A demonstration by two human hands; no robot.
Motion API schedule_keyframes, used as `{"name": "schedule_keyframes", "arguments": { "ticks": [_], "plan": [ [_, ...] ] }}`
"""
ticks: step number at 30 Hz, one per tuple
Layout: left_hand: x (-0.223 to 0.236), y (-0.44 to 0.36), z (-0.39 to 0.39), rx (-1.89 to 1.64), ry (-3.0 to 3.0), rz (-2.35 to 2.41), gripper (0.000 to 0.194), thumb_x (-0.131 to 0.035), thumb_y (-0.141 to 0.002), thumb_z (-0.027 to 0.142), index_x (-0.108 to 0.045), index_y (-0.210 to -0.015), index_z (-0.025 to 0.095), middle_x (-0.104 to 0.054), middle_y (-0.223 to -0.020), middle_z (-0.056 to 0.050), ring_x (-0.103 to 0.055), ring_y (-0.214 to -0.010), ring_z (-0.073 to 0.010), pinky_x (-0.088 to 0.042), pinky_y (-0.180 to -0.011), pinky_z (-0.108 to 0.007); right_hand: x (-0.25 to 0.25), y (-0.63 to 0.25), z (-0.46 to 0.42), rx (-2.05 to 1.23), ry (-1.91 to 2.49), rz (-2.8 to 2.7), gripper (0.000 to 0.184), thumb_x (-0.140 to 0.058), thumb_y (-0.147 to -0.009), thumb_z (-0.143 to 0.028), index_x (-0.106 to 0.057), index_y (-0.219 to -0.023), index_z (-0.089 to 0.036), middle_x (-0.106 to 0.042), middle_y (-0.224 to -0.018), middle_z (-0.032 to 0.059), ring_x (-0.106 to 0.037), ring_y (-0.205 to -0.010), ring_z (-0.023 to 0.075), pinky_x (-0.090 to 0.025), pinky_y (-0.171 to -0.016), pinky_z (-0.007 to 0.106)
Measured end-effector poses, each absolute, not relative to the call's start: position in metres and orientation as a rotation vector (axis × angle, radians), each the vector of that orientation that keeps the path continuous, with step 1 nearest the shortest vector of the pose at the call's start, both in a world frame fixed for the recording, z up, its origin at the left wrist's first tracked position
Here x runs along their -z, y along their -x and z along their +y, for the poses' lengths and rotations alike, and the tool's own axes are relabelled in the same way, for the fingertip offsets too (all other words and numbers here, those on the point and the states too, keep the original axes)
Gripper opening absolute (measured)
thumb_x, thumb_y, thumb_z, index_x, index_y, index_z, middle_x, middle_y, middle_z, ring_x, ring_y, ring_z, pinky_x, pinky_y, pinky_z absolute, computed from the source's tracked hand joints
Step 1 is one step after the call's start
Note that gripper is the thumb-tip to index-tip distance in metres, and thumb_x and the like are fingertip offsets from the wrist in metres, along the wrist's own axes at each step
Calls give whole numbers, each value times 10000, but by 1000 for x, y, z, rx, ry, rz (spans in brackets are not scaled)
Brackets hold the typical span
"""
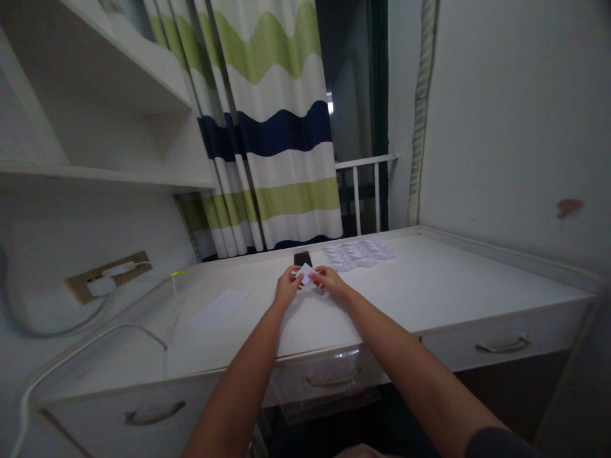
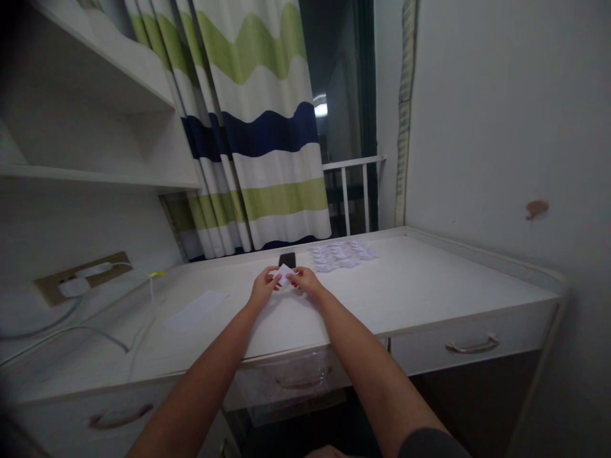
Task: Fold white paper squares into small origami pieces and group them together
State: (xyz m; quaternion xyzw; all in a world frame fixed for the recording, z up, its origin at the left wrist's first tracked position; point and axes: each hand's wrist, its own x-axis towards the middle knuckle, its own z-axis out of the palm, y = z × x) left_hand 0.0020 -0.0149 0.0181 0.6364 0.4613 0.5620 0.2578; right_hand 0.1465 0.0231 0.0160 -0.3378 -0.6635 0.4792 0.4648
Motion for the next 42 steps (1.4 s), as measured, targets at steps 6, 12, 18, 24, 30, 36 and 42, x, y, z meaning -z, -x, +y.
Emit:
{"name": "schedule_keyframes", "arguments": {
  "ticks": [6,12,18,24,30,36,42],
  "plan": [
    [-18,-3,-17,-1562,-1819,1266,187,-507,-695,308,-568,-815,178,-568,-672,-1,-513,-547,-97,-421,-456,-187,-18,-146,20,-1229,796,-1625,78,-592,-657,-220,-562,-676,-150,-530,-509,-18,-461,-444,76,-355,-411,187],
    [-13,-2,-13,-1501,-1909,1344,189,-581,-623,268,-565,-790,181,-559,-699,9,-500,-593,-106,-414,-508,-202,-19,-148,21,-1223,818,-1644,43,-571,-657,-185,-559,-668,-146,-520,-500,-20,-466,-447,74,-358,-426,187],
    [-12,-2,-13,-1498,-1977,1388,185,-576,-603,216,-514,-776,191,-512,-637,45,-484,-565,-95,-389,-536,-202,-17,-148,21,-1211,792,-1664,89,-579,-656,-227,-549,-671,-145,-516,-498,-21,-464,-448,72,-354,-429,187],
    [-16,-2,-15,-1515,-1923,1343,137,-550,-619,225,-495,-738,183,-494,-610,45,-467,-512,-84,-388,-481,-194,-15,-147,22,-1194,745,-1684,196,-639,-589,-265,-549,-707,-136,-502,-487,-33,-451,-442,70,-334,-425,191],
    [-16,-5,-13,-1479,-1803,1209,191,-535,-644,287,-508,-792,170,-534,-698,7,-497,-535,-92,-429,-449,-202,-12,-148,29,-1100,779,-1711,190,-631,-576,-287,-535,-629,-133,-412,-397,-70,-381,-384,59,-289,-407,198],
    [-14,-4,-11,-1512,-1715,1157,512,-631,-556,198,-415,-1020,198,-578,-723,17,-524,-554,-95,-439,-463,-195,-12,-148,29,-1090,753,-1663,200,-626,-574,-304,-510,-619,-148,-435,-398,-69,-393,-378,63,-296,-404,198],
    [-17,-3,-11,-1569,-1702,1192,212,-634,-558,260,-529,-704,147,-560,-696,-17,-524,-629,-117,-453,-488,-204,-15,-148,27,-1193,650,-1612,228,-639,-565,-325,-527,-656,-148,-532,-467,-34,-485,-444,85,-373,-460,214]
  ]
}}
